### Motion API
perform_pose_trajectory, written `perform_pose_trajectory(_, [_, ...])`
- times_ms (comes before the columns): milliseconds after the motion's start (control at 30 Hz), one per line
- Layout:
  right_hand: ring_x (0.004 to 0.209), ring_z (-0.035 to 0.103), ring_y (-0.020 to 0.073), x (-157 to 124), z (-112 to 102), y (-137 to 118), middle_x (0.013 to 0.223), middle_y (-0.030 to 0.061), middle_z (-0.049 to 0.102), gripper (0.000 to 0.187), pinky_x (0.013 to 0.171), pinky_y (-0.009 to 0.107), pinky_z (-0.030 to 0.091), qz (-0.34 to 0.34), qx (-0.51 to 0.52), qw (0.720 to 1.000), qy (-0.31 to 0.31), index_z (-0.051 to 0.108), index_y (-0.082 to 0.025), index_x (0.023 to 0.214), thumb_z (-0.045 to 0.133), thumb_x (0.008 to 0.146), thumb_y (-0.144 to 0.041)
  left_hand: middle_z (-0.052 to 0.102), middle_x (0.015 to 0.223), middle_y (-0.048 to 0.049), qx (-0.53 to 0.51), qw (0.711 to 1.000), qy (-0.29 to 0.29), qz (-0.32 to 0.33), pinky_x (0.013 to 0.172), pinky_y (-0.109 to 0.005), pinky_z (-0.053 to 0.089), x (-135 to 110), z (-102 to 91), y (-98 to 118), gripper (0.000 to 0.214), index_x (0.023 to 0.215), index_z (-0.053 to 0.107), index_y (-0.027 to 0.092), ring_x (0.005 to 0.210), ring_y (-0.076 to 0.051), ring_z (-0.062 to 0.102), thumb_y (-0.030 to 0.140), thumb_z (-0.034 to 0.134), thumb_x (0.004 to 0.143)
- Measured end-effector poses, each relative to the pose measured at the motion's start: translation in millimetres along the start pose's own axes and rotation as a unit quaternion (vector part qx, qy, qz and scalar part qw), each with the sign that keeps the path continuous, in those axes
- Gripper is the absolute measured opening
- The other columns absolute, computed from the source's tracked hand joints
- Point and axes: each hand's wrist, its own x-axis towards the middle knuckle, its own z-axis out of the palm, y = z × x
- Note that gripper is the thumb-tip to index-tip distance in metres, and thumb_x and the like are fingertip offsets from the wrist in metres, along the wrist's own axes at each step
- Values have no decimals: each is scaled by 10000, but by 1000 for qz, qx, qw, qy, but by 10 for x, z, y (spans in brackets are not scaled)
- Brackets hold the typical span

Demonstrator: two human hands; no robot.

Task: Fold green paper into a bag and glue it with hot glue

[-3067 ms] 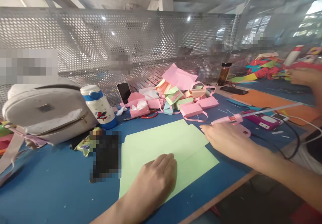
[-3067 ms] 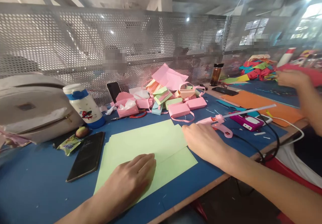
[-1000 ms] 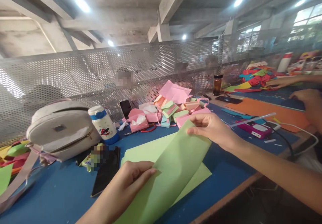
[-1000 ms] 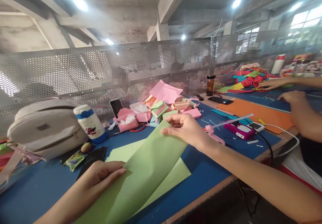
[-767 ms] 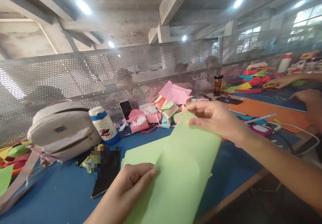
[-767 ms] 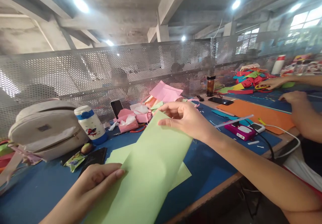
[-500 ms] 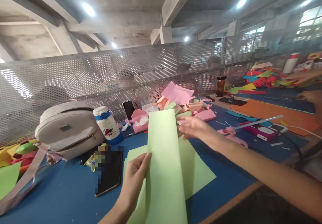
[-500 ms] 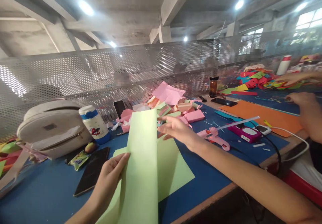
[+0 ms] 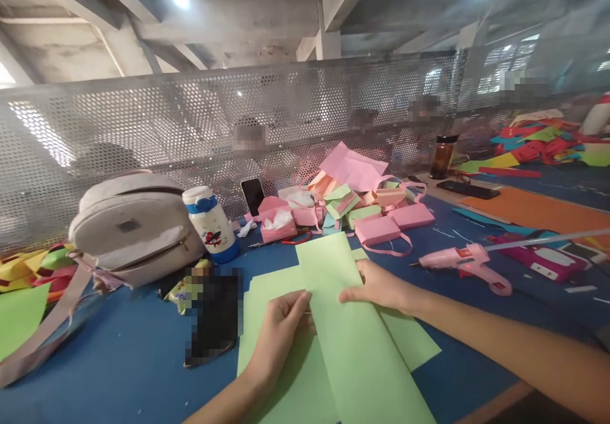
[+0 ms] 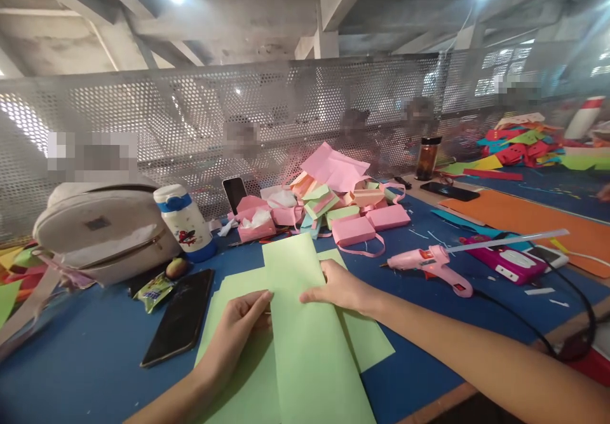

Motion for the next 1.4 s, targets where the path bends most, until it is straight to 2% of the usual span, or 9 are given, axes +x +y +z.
perform_pose_trajectory(67, [817, 721, 267, -21, 31, 8, 852, 56, 764, 536, 671, 321, 576, 13, 2, 1000, -19, 719, -146, 947, 928, 517, -386, 476, 569, 29, -4, 1000, 1, -6, 594, -254, 425, 29, -52, 18, 490, 656, 523, 179, 530, -120, 462, 629, 670, 781])
perform_pose_trajectory(167, [814, 723, 263, -38, 55, 22, 859, 50, 764, 532, 667, 315, 580, 28, 1, 999, -30, 725, -153, 970, 923, 532, -380, 430, 566, 40, 18, 1000, 24, -2, 588, -237, 417, 48, -86, 4, 510, 618, 466, 185, 532, -104, 424, 623, 669, 781])
perform_pose_trajectory(633, [780, 729, 249, -24, 46, 77, 842, 62, 765, 549, 687, 320, 585, 20, 33, 998, -59, 741, -134, 958, 928, 521, -408, 396, 526, 44, 101, 993, 57, 32, 525, -226, 357, 22, -61, 26, 537, 564, 425, 200, 509, -104, 364, 653, 615, 780])
perform_pose_trajectory(867, [772, 730, 261, -35, 61, 75, 807, 59, 763, 528, 658, 318, 585, 25, 21, 999, -34, 740, -131, 929, 927, 515, -399, 423, 478, 39, 161, 986, 41, 18, 468, -222, 289, 28, -82, -54, 557, 519, 454, 191, 478, -102, 360, 650, 617, 788])
perform_pose_trajectory(1100, [728, 708, 221, 30, 36, 70, 781, 43, 747, 514, 646, 304, 562, -7, 29, 1000, -3, 730, -141, 905, 918, 518, -423, 475, 502, 27, 118, 992, 48, 15, 494, -229, 383, 34, -104, -43, 547, 550, 461, 193, 484, -117, 461, 661, 641, 768])
perform_pose_trajectory(1167, [648, 670, 177, 64, 2, 51, 704, 19, 717, 473, 600, 272, 532, -21, 15, 999, 37, 717, -144, 817, 917, 506, -439, 475, 504, 29, 117, 991, 67, 20, 520, -237, 411, 44, -116, -37, 537, 551, 465, 190, 490, -119, 471, 645, 653, 765])
perform_pose_trajectory(1267, [487, 522, 95, 92, -35, 10, 522, -44, 583, 413, 474, 211, 416, -52, -23, 993, 99, 643, -154, 627, 902, 528, -459, 464, 508, 31, 120, 987, 98, 42, 567, -249, 443, 68, -141, -38, 531, 545, 464, 186, 512, -118, 466, 626, 654, 775])
perform_pose_trajectory(1333, [449, 455, 79, 93, -35, -13, 478, -61, 517, 416, 444, 209, 366, -72, -28, 990, 114, 627, -157, 594, 872, 574, -492, 444, 504, 38, 113, 986, 111, 50, 572, -248, 447, 79, -155, -42, 538, 538, 451, 189, 511, -111, 447, 628, 656, 772])
perform_pose_trajectory(1400, [468, 476, 93, 87, -19, -27, 503, -46, 539, 419, 465, 225, 388, -82, -15, 990, 110, 658, -154, 630, 833, 616, -534, 436, 489, 41, 108, 987, 107, 45, 535, -236, 424, 74, -155, -45, 551, 530, 439, 193, 487, -103, 426, 647, 659, 754])
